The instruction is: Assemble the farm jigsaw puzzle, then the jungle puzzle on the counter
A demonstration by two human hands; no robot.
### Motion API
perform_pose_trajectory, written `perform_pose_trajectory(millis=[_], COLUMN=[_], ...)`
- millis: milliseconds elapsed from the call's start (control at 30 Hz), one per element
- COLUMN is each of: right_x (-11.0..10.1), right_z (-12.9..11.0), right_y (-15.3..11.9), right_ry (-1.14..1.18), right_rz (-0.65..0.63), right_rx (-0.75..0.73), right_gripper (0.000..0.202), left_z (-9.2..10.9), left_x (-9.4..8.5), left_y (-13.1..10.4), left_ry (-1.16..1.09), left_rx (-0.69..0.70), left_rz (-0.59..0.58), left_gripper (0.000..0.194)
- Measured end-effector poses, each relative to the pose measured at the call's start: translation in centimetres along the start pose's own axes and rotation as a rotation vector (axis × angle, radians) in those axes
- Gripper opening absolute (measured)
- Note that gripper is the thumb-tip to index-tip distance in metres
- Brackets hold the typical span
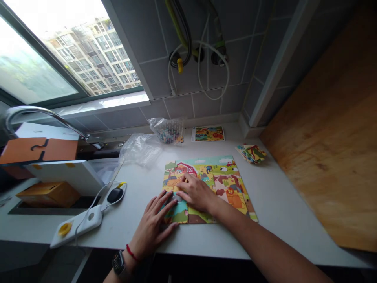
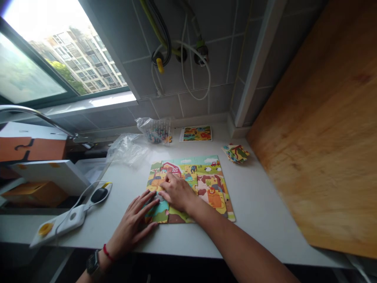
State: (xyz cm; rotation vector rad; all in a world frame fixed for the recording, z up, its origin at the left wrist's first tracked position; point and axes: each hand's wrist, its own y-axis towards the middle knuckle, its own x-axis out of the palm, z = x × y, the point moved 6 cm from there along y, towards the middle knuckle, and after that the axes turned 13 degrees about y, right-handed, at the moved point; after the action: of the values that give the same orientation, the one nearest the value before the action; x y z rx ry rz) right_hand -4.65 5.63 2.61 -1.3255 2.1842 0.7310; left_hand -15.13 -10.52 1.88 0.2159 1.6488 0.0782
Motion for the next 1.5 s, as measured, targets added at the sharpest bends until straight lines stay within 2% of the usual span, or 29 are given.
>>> perform_pose_trajectory(millis=[267,467,567,700,833,933,1000,1167,1300,1400,1500], right_x=[-0.3,-0.5,-0.7,-0.8,-0.6,-0.6,-0.7,-1.0,-1.2,-1.3,-2.1], right_z=[0.1,0.1,0.2,0.4,0.7,0.8,0.8,0.7,1.0,1.1,0.9], right_y=[-0.1,0.0,0.0,-0.1,0.0,0.0,0.0,-0.2,-0.2,-0.1,0.0], right_ry=[0.015,0.038,0.045,0.051,0.043,0.045,0.059,0.103,0.177,0.222,0.242], right_rz=[-0.043,-0.060,-0.057,-0.042,-0.046,-0.053,-0.052,-0.050,-0.004,0.015,0.031], right_rx=[-0.019,-0.009,-0.005,0.002,-0.005,0.002,0.005,0.022,0.027,0.018,-0.009], right_gripper=[0.020,0.018,0.018,0.016,0.015,0.016,0.016,0.020,0.019,0.019,0.020], left_z=[-0.2,-0.8,-0.9,-0.9,-0.8,-1.7,-3.2,-7.4,-10.0,-11.0,-11.1], left_x=[0.0,-1.7,-3.6,-6.0,-7.0,-6.1,-4.8,-1.7,-1.2,-0.5,1.0], left_y=[-0.3,0.1,1.5,4.8,8.5,10.4,11.2,11.2,10.7,10.5,10.9], left_ry=[-0.042,-0.196,-0.235,-0.333,-0.313,-0.301,-0.320,-0.471,-0.683,-0.780,-0.870], left_rx=[0.008,-0.037,0.001,0.078,0.174,0.241,0.205,-0.011,-0.260,-0.415,-0.437], left_rz=[0.089,0.233,0.315,0.383,0.429,0.435,0.415,0.402,0.532,0.556,0.476], left_gripper=[0.061,0.031,0.021,0.015,0.011,0.009,0.014,0.038,0.069,0.082,0.087])
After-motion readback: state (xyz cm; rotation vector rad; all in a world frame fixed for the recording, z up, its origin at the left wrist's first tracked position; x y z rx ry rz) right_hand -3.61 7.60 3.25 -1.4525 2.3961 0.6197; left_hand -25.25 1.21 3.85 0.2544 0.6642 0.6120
